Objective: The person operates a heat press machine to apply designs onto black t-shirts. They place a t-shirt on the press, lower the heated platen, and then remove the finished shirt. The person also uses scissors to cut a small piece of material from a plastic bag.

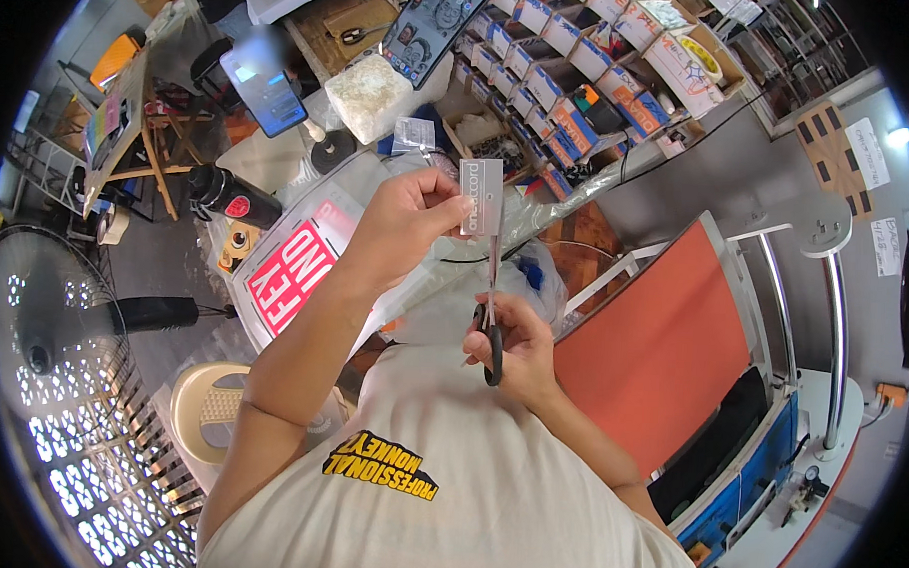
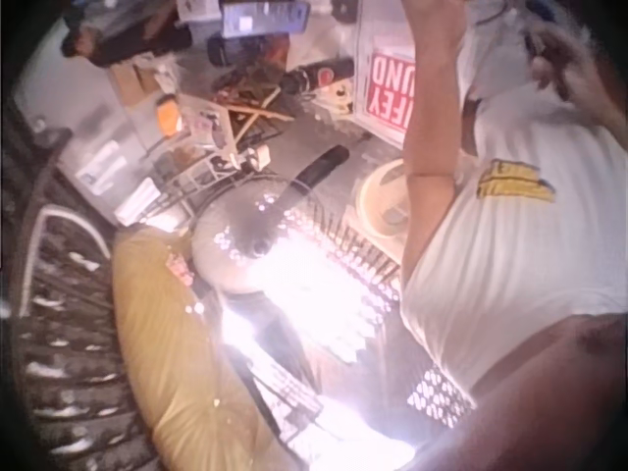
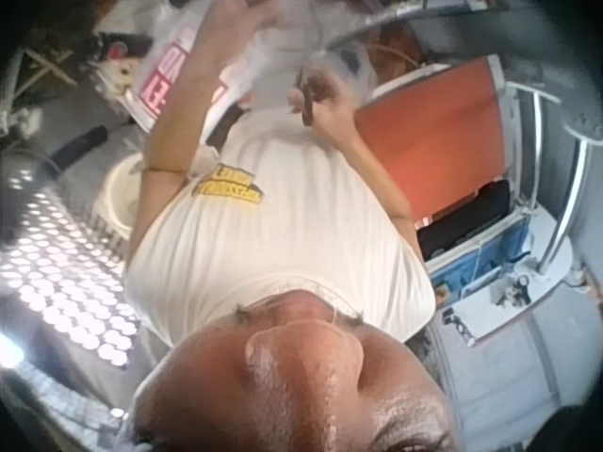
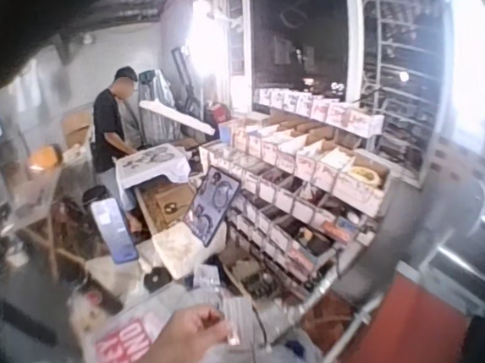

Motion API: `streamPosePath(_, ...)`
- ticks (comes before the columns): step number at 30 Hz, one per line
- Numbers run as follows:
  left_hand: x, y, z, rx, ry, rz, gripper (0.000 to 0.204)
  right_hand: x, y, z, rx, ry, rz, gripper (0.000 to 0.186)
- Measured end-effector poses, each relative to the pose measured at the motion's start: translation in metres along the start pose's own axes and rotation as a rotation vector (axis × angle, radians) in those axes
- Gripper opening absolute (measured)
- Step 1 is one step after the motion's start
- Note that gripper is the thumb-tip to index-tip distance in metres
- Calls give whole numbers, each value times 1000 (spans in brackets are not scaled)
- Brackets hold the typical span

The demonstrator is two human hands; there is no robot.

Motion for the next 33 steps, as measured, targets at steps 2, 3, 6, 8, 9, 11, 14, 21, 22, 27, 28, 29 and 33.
streamPosePath(2, 2, -1, -1, 0, 0, -10, 11, 2, 1, -5, 21, 2, 14, 55)
streamPosePath(3, 3, -2, -1, 0, 0, -13, 11, 2, 2, -8, 31, -2, 18, 55)
streamPosePath(6, 4, -2, -3, -17, -29, -3, 11, 0, 2, -7, 42, -35, 26, 54)
streamPosePath(8, 4, -2, -4, -17, -29, -11, 11, -2, 2, -4, 32, -55, 25, 54)
streamPosePath(9, 3, -2, -5, -17, -29, -11, 11, -2, 2, -3, 24, -59, 20, 54)
streamPosePath(11, 3, -3, -8, -23, -30, -2, 11, -2, 2, -3, -3, -56, 35, 51)
streamPosePath(14, 2, -3, -9, -23, -27, -8, 12, -1, 2, -3, -31, -47, 78, 45)
streamPosePath(21, 0, -3, -10, -38, -24, -1, 11, -1, 1, 1, 9, -99, 101, 42)
streamPosePath(22, 1, -4, -12, -66, 2, 1, 11, -1, 1, 0, 15, -103, 104, 42)
streamPosePath(27, 11, -13, -36, -179, 106, -10, 12, -3, 2, 7, 87, 46, 154, 42)
streamPosePath(28, 11, -13, -44, -184, 60, -9, 13, -3, 2, 12, 105, 83, 172, 42)
streamPosePath(29, 11, -12, -53, -190, 15, -10, 13, -5, 2, 17, 128, 72, 182, 41)
streamPosePath(33, 8, -17, -115, -296, -142, -1, 14, -9, -13, 62, 281, 77, 211, 40)
Point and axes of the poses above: each hand's wrist, its own y-axis towards the middle knuckle, its own x-axis out of the palm, z = x × y, the point moved 7 cm from there along y, towards the middle knuckle, and after that the axes turned 11 degrees about -z, right-handed, at the moved point
